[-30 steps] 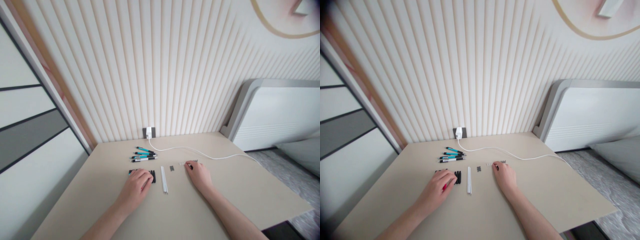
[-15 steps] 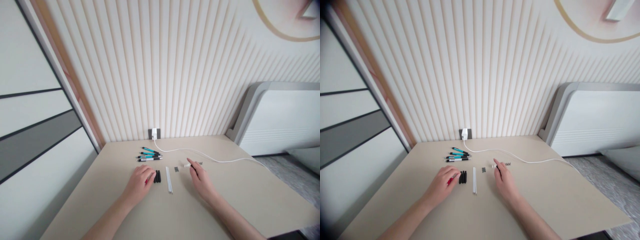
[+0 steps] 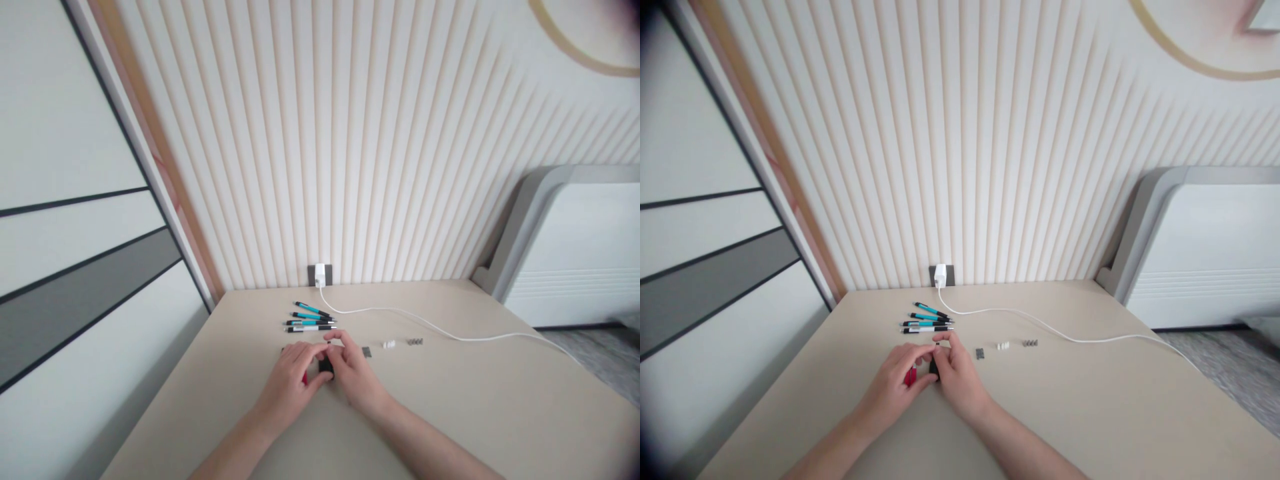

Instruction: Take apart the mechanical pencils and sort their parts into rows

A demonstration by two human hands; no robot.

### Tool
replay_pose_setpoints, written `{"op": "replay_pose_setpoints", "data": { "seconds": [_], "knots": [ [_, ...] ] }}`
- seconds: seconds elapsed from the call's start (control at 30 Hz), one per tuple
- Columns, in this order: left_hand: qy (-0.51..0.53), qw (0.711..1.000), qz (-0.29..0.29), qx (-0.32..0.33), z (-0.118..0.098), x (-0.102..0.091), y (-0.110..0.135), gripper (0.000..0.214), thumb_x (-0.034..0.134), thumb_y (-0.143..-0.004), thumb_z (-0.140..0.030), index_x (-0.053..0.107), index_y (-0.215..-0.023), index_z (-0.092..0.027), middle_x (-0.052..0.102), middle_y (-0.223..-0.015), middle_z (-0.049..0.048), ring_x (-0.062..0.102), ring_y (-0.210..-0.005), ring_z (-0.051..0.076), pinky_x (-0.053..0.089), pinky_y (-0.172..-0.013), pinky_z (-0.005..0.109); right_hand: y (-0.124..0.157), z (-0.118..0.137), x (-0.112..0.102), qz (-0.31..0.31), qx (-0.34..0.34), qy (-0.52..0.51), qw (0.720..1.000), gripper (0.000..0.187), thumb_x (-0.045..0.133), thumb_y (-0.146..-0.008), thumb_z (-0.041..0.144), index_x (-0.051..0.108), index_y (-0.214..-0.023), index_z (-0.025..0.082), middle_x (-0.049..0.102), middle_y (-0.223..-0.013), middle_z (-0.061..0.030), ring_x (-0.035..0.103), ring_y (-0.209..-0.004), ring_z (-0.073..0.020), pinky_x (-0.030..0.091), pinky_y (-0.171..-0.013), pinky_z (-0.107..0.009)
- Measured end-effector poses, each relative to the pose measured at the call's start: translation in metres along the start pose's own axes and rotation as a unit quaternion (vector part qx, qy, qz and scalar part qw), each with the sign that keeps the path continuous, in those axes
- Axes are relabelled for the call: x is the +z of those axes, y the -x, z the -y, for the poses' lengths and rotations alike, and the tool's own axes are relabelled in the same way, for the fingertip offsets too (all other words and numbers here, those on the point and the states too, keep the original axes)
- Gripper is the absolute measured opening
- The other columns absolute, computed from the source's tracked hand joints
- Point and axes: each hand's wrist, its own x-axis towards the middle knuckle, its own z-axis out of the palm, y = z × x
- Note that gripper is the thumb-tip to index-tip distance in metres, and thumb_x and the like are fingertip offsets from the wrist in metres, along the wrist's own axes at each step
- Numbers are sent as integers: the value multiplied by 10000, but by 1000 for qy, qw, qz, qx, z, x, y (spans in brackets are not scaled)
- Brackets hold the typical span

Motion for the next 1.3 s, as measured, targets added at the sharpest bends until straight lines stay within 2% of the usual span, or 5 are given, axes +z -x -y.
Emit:
{"op": "replay_pose_setpoints", "data": {
  "seconds": [0.2,0.47,0.77,0.97,1.3],
  "knots": [
    [7,1000,-13,13,-5,7,2,290,633,-865,-240,543,-1140,-233,669,-969,66,627,-889,221,518,-810,376,11,0,-4,2,-6,68,998,406,428,-933,487,488,-1229,216,657,-809,-17,620,-768,-165,486,-683,-281],
    [-18,999,-22,34,-4,9,2,255,630,-871,-222,554,-1114,-219,677,-944,59,632,-868,220,509,-790,374,13,5,-13,-36,-35,171,984,399,514,-893,409,624,-1222,212,660,-927,-60,602,-797,-180,491,-693,-294],
    [-16,1000,-23,11,-2,13,3,253,617,-872,-164,559,-1113,-215,681,-928,45,628,-854,205,491,-799,362,7,10,-27,-56,29,96,993,476,551,-846,567,683,-1048,156,683,-812,-54,592,-710,-168,470,-684,-292],
    [-12,1000,-24,13,0,16,3,218,670,-841,-177,587,-1040,-211,678,-852,15,626,-790,194,477,-783,359,9,6,-25,-49,15,36,998,456,621,-826,503,602,-1132,165,666,-764,-25,585,-690,-152,451,-656,-263],
    [-28,999,-34,28,-4,14,2,236,639,-849,-170,597,-1077,-215,690,-898,31,628,-822,206,474,-818,383,8,15,-22,-66,41,5,997,432,640,-794,541,652,-963,143,677,-704,-44,624,-644,-162,486,-636,-269]
  ]
}}
